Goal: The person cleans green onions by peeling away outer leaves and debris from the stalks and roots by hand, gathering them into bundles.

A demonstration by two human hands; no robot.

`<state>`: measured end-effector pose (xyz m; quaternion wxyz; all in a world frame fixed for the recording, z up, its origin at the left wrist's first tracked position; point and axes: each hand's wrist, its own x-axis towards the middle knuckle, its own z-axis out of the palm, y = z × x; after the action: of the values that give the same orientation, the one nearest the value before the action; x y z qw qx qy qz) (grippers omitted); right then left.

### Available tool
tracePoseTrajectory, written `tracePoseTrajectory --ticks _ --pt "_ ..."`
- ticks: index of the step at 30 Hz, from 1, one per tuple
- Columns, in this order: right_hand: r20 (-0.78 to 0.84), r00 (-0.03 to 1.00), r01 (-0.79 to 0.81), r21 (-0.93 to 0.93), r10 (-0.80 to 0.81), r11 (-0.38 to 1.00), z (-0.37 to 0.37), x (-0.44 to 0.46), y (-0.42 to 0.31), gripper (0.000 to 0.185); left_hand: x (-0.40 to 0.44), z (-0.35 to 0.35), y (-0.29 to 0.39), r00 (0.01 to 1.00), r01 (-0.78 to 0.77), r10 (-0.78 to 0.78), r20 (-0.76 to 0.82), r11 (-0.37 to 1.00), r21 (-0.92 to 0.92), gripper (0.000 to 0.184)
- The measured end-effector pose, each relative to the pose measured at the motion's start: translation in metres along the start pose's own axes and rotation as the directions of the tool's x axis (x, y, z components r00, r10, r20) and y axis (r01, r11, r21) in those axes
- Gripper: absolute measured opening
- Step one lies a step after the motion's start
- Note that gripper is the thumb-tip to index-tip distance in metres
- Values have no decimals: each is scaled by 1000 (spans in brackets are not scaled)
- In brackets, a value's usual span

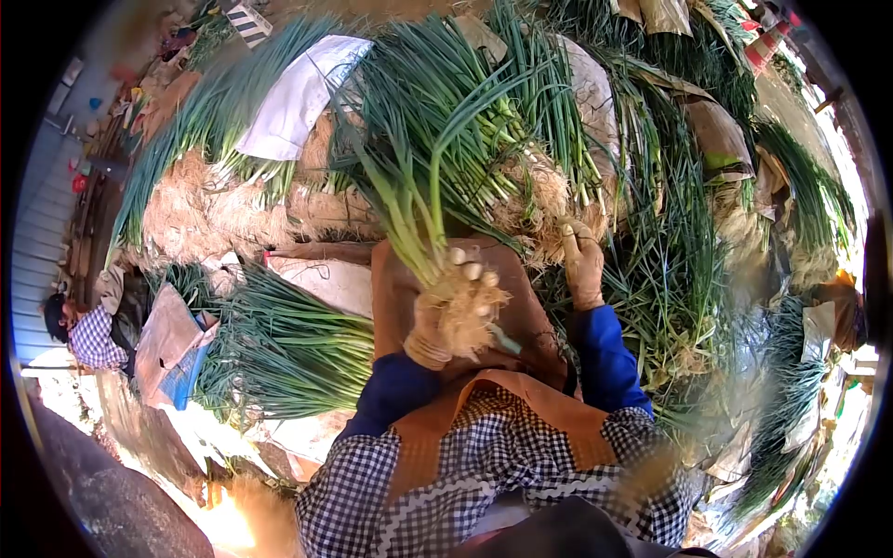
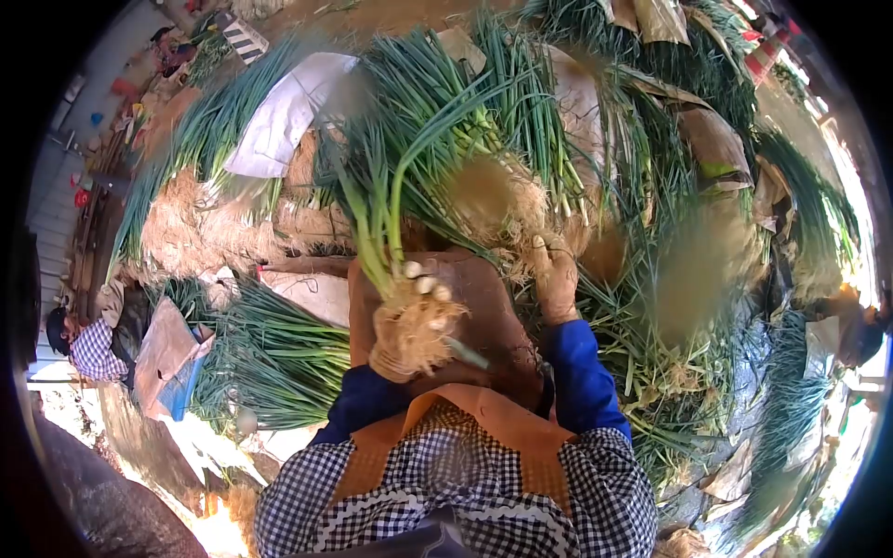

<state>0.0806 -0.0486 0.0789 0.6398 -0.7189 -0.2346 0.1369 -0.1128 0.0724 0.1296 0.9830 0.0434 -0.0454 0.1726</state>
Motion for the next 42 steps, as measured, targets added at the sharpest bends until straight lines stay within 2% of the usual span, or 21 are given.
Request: tracePoseTrajectory --ticks 2,4,5,6,9,11,12,14,16,17,19,20,22,24,26,28,32,35,38,40,42 --pt "25 999 -7 -453 20 892 -1 25 16 26 14 19 43 944 50 -59 324 998 39 18" --pt "158 963 270 -619 -219 738 22 45 17 30 24 64 78 881 -144 4 473 955 260 13" --pt "259 965 205 -682 -31 702 36 50 -11 39 22 90 89 889 -206 31 458 918 338 12" --pt "365 895 445 -758 -256 477 54 63 6 58 26 106 95 832 -293 57 552 890 349 17" --pt "295 927 344 -914 -229 216 87 81 20 90 37 105 103 828 -381 119 548 837 393 22" --pt "289 945 316 -929 -154 192 85 103 8 91 46 68 103 897 -443 397 195 791 422 40" --pt "280 959 284 -945 -52 161 79 114 -1 91 54 56 103 865 -500 399 303 734 460 45" --pt "330 944 312 -869 -22 384 55 141 -18 82 42 26 105 912 -264 404 -71 709 654 38" --pt "204 974 223 -756 -102 616 36 168 -37 65 50 3 108 920 -275 388 -59 745 608 39" --pt "278 936 351 -722 -215 596 23 178 -60 57 51 -7 108 921 -286 386 -59 771 569 40" --pt "191 963 270 -682 -191 679 -3 181 -128 59 50 -18 106 905 -285 410 -113 782 554 40" --pt "1 948 221 -722 -318 656 -15 202 -129 52 51 -25 106 888 -280 429 -167 792 543 40" --pt "-212 913 227 -443 -347 868 -54 199 -163 41 47 -45 106 898 -278 418 -142 785 554 38" --pt "-144 941 294 -102 -306 950 -101 199 -137 37 42 -51 100 883 -226 410 -227 797 561 34" --pt "7 1000 -6 233 4 972 -130 161 -122 44 45 -39 88 864 -225 427 -265 799 557 33" --pt "-14 967 -254 57 255 966 -140 138 -45 48 50 -36 76 930 -298 357 -83 870 392 34" --pt "204 856 -406 -305 475 862 -153 65 12 44 48 -39 56 960 -201 245 -135 939 278 36" --pt "-61 965 -261 -294 255 919 -166 62 34 29 50 -52 45 989 -135 145 -29 966 220 28" --pt "-145 978 -199 -434 149 879 -149 78 29 24 51 -40 29 998 -65 59 39 978 196 20" --pt "-101 995 -42 -296 13 954 -138 95 43 19 48 -30 15 995 -57 36 94 971 232 20" --pt "-189 982 -82 -496 -16 864 -126 106 37 20 46 -25 1 998 -34 22 53 971 238 21"
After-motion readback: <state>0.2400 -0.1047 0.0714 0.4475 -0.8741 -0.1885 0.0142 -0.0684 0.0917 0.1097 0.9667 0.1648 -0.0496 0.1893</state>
